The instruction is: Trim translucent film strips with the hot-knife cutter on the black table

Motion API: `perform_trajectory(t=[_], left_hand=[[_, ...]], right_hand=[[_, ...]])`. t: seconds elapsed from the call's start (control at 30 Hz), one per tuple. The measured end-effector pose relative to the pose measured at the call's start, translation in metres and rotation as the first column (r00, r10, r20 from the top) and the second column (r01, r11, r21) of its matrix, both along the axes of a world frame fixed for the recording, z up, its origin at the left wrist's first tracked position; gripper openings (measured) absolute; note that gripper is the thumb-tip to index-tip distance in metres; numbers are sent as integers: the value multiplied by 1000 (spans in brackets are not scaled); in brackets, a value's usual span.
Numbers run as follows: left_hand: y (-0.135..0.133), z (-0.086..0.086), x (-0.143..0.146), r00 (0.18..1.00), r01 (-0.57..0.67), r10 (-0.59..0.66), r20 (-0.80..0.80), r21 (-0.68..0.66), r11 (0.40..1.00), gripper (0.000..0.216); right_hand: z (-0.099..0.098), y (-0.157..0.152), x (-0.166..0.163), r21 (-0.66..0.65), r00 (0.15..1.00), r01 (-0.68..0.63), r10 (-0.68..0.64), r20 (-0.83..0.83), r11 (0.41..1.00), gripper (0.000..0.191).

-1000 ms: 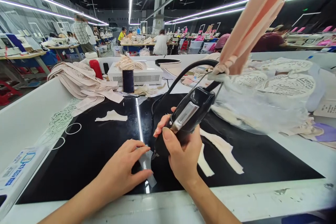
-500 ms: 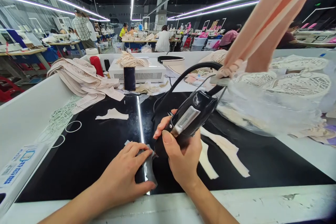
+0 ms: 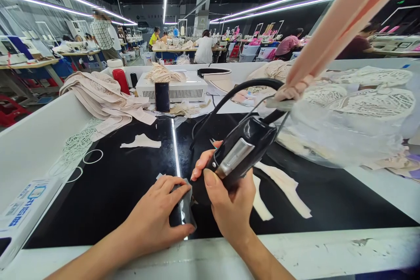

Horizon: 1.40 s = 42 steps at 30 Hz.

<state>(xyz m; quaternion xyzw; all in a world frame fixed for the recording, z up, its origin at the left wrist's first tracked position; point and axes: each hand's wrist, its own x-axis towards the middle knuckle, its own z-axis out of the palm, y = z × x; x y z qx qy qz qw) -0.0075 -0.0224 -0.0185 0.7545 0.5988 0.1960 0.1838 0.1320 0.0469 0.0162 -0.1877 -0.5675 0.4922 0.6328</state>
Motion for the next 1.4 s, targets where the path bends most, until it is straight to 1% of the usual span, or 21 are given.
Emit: perform_trajectory(t=[0.07, 0.23, 0.4, 0.53, 0.7, 0.83, 0.97, 1.13, 1.23, 1.27, 1.4], left_hand=[[0, 0, 1, 1000, -5, 5, -4, -1, 1000, 61], [-1, -2, 2, 1000, -25, 25, -9, 25, 999, 64], [-1, -4, 3, 998, -56, 57, -17, 57, 997, 58], [-1, -3, 4, 998, -49, 51, -25, 67, 997, 55], [0, -5, 4, 999, -33, 37, -34, 95, 995, 53], [1, -7, 5, 999, -29, 33, -36, 107, 994, 52], [1, -7, 6, 998, -34, 39, -45, 110, 993, 52], [1, -6, 6, 999, -28, 32, -30, 119, 993, 54], [1, -5, 3, 1000, -25, 25, 7, 96, 995, 55], [0, -4, 0, 999, -27, 25, 21, 90, 996, 52], [-2, -4, -9, 999, -17, 12, 39, 119, 993, 19]], right_hand=[[0, 0, 1, -8, 1000, 9, -9, 10, 1000, 25], [4, -3, 9, -1, 998, -44, 44, -46, 999, 24], [6, -7, 16, -33, 994, -82, 79, -69, 996, 27], [8, -7, 13, -11, 994, -71, 70, -82, 997, 24], [8, -8, 8, 9, 995, -69, 70, -66, 998, 24], [6, -9, 7, -7, 998, -56, 55, -42, 998, 29], [3, -10, 8, -12, 999, -51, 51, -15, 999, 38], [1, -12, 10, -7, 999, -2, 3, 40, 1000, 37], [3, -11, 12, -7, 997, 32, -31, 67, 999, 35], [4, -10, 13, -5, 997, 32, -31, 71, 999, 34], [8, 0, 22, 12, 999, 23, -24, 49, 1000, 28]])
